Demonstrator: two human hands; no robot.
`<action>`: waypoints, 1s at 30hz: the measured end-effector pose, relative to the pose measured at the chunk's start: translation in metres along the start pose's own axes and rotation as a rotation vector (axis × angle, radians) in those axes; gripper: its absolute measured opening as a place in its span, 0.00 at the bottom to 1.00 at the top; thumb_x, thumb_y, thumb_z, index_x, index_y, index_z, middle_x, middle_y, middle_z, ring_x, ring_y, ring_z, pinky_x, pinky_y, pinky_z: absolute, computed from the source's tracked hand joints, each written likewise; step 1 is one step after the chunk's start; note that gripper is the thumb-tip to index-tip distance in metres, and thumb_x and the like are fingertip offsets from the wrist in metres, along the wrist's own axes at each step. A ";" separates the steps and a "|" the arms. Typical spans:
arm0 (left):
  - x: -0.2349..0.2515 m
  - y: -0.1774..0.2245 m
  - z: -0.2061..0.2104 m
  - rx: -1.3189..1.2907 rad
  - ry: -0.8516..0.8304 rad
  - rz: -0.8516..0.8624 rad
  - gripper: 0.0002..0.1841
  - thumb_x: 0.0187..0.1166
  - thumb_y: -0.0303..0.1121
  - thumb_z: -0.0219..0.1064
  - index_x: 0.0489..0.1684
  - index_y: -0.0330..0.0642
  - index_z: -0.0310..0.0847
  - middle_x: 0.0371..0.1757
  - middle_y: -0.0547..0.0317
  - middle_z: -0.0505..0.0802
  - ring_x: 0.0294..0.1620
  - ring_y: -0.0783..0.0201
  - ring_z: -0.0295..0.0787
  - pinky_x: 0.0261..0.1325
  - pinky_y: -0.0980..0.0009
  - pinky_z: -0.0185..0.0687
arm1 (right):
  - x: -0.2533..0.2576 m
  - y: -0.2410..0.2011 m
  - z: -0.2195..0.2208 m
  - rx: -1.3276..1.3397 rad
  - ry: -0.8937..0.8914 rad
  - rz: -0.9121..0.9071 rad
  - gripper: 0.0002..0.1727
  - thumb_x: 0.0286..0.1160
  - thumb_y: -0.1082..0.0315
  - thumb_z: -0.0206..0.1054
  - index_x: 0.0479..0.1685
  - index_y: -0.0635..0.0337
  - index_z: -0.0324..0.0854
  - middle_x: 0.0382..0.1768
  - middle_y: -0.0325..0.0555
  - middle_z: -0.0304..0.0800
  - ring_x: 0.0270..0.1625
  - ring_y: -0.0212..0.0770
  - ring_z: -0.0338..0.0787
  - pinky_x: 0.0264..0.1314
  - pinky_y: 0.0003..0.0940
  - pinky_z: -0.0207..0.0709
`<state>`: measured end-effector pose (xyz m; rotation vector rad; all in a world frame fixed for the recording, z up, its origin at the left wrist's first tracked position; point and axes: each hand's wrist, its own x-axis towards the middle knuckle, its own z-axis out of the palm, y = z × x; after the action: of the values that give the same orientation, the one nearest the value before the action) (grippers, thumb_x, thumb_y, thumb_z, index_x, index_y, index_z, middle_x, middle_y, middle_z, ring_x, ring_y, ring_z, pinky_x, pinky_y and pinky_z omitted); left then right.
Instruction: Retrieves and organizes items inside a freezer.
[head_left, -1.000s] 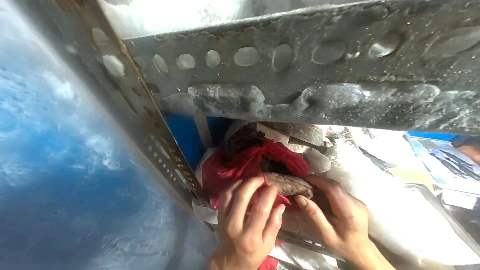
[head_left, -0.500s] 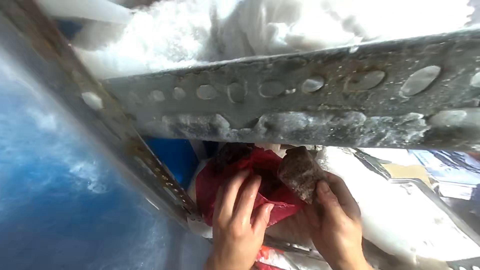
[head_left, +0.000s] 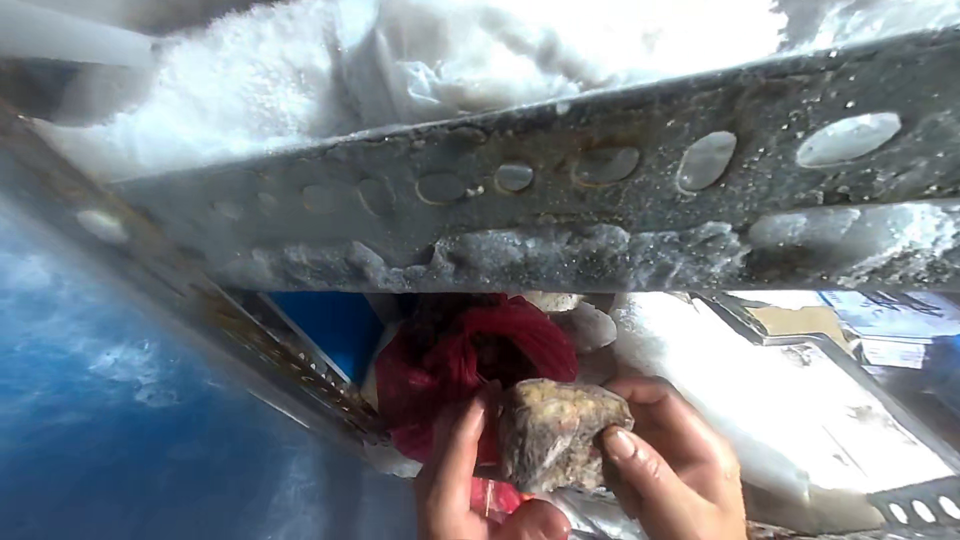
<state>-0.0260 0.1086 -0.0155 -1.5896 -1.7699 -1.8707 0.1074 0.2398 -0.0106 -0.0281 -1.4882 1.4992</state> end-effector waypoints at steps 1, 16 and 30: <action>-0.002 0.000 0.001 -0.041 -0.007 -0.018 0.43 0.73 0.65 0.69 0.76 0.35 0.74 0.71 0.59 0.88 0.73 0.74 0.81 0.79 0.69 0.78 | -0.002 0.001 0.000 -0.029 -0.031 -0.003 0.13 0.83 0.61 0.68 0.60 0.53 0.81 0.48 0.32 0.93 0.34 0.20 0.89 0.32 0.16 0.84; -0.012 0.006 -0.013 -0.392 0.033 -0.153 0.24 0.75 0.42 0.77 0.66 0.41 0.80 0.63 0.60 0.92 0.68 0.66 0.87 0.75 0.66 0.82 | -0.009 0.018 0.003 -0.275 -0.250 -0.218 0.23 0.76 0.51 0.75 0.65 0.48 0.78 0.54 0.38 0.89 0.45 0.27 0.90 0.46 0.21 0.87; -0.032 0.048 -0.017 -0.652 0.344 -0.612 0.20 0.73 0.35 0.77 0.60 0.39 0.81 0.51 0.61 0.96 0.54 0.69 0.94 0.63 0.65 0.90 | -0.012 0.020 0.009 -0.418 -0.440 -0.188 0.43 0.73 0.55 0.78 0.89 0.48 0.61 0.61 0.49 0.84 0.53 0.29 0.90 0.53 0.22 0.88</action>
<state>0.0111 0.0629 -0.0027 -0.7558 -1.6960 -3.0158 0.0962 0.2298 -0.0306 0.1985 -2.0772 1.0621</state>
